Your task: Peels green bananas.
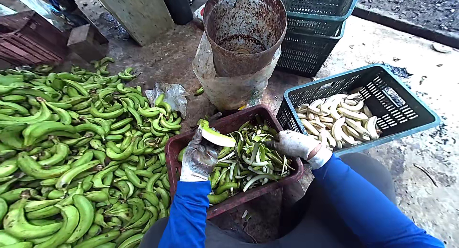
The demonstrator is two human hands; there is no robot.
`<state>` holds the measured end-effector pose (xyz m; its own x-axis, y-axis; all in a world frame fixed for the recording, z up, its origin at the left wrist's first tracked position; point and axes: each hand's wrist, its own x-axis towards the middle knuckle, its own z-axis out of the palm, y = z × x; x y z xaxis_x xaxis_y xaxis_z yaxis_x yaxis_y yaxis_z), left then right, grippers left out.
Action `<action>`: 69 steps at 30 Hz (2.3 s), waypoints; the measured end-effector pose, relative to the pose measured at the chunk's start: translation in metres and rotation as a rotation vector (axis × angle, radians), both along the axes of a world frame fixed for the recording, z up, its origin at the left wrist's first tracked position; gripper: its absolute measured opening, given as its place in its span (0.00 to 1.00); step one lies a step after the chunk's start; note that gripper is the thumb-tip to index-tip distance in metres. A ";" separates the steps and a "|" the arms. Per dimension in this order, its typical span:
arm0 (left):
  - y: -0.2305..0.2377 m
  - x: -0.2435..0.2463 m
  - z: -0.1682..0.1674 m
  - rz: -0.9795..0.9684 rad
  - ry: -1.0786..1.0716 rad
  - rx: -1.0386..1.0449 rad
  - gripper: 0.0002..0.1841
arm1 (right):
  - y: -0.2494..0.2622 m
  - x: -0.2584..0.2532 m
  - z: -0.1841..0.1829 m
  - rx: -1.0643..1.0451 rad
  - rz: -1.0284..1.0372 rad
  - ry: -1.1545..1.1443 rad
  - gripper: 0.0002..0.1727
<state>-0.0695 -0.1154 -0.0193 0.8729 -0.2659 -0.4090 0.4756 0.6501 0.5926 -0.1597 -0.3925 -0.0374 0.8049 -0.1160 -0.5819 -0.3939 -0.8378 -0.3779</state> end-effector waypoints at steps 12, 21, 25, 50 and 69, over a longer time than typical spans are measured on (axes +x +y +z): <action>-0.001 0.000 -0.001 0.003 0.013 0.053 0.18 | 0.005 -0.005 0.005 0.055 -0.125 -0.395 0.32; -0.002 0.001 -0.003 0.008 0.043 0.033 0.17 | 0.007 -0.002 -0.004 -0.113 -0.206 -0.737 0.28; -0.002 -0.001 -0.004 -0.007 0.041 0.012 0.18 | 0.013 -0.011 0.003 0.065 -0.077 -0.941 0.28; 0.011 -0.007 -0.001 -0.535 -0.267 -0.038 0.19 | 0.008 -0.005 -0.008 0.233 -0.184 -0.608 0.24; -0.015 -0.021 -0.013 -0.519 -0.256 0.030 0.19 | 0.034 -0.013 -0.008 0.341 -0.159 -0.850 0.22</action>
<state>-0.0900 -0.1309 -0.0321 0.7034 -0.6772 -0.2157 0.5667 0.3513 0.7453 -0.1731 -0.3580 -0.0453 0.9660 -0.1925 0.1728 0.0274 -0.5881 -0.8083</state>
